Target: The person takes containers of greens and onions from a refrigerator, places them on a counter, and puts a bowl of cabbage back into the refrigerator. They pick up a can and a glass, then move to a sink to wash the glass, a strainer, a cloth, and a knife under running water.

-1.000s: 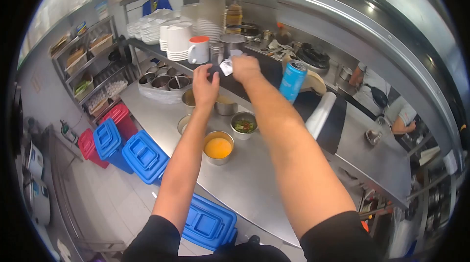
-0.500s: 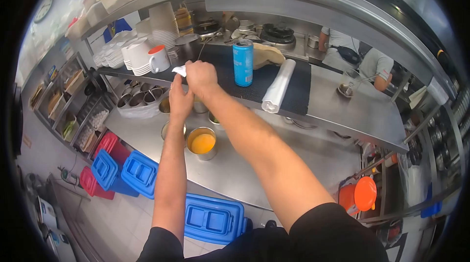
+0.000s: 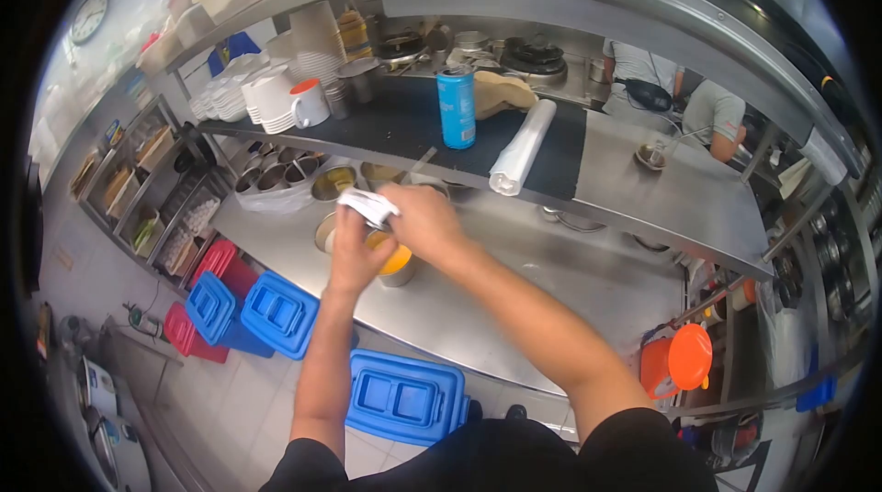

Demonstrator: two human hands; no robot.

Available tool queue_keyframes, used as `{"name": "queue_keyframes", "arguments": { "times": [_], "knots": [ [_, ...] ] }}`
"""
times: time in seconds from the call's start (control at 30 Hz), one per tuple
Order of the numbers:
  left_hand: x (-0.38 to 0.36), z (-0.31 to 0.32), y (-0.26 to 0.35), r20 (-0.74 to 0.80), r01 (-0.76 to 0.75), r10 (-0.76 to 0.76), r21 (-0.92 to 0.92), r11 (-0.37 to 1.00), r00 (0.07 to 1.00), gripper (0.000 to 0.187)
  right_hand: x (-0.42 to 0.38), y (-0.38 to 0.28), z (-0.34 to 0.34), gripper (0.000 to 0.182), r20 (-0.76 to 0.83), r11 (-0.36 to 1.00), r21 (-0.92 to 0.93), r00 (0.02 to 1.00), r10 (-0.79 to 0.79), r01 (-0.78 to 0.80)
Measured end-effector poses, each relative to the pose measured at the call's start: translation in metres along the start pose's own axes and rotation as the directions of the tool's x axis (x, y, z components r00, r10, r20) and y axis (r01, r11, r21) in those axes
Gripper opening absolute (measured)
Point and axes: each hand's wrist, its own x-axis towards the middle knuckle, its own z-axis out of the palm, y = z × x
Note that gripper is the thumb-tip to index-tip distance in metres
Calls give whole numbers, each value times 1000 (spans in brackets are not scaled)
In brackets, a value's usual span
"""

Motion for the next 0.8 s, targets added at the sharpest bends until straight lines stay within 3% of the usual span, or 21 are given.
{"name": "queue_keyframes", "arguments": {
  "times": [0.17, 0.23, 0.33, 0.37, 0.47, 0.53, 0.57, 0.67, 0.8],
  "knots": [
    [-49, -20, 43, 253, 146, -164, 87, 985, 954, 48, -68, -7, -24, 26, 117, 999, -53, 993, 16, -10],
    [-66, -39, 60, 375, 217, -244, 113, 970, 894, 45, -93, -4, -28, 33, 63, 993, -81, 993, 95, -89],
    [-90, -70, 62, 442, 294, -307, 99, 951, 843, 41, -128, 21, -51, 35, -39, 952, -176, 968, 248, -251],
    [-89, -81, 50, 399, 291, -306, 99, 952, 864, 40, -138, 31, -61, 34, -82, 926, -216, 951, 300, -310],
    [-88, -91, 27, 257, 323, -326, 54, 945, 910, 36, -178, 43, -82, 31, 106, 846, -364, 885, 453, -389],
    [-61, -82, 12, 129, 372, -364, -36, 928, 922, 35, -211, 52, -71, 30, 213, 846, -353, 846, 489, -400],
    [-42, -73, 3, 65, 317, -315, -28, 948, 947, 34, -223, 54, -67, 30, 263, 847, -348, 825, 501, -403],
    [31, -29, -38, -171, 150, -133, 90, 985, 976, 34, -236, 38, -58, 31, 375, 879, -299, 801, 467, -372],
    [132, 25, -100, -263, 156, -97, 211, 965, 960, 39, -251, 31, -55, 35, 414, 930, -198, 834, 365, -309]
  ]
}}
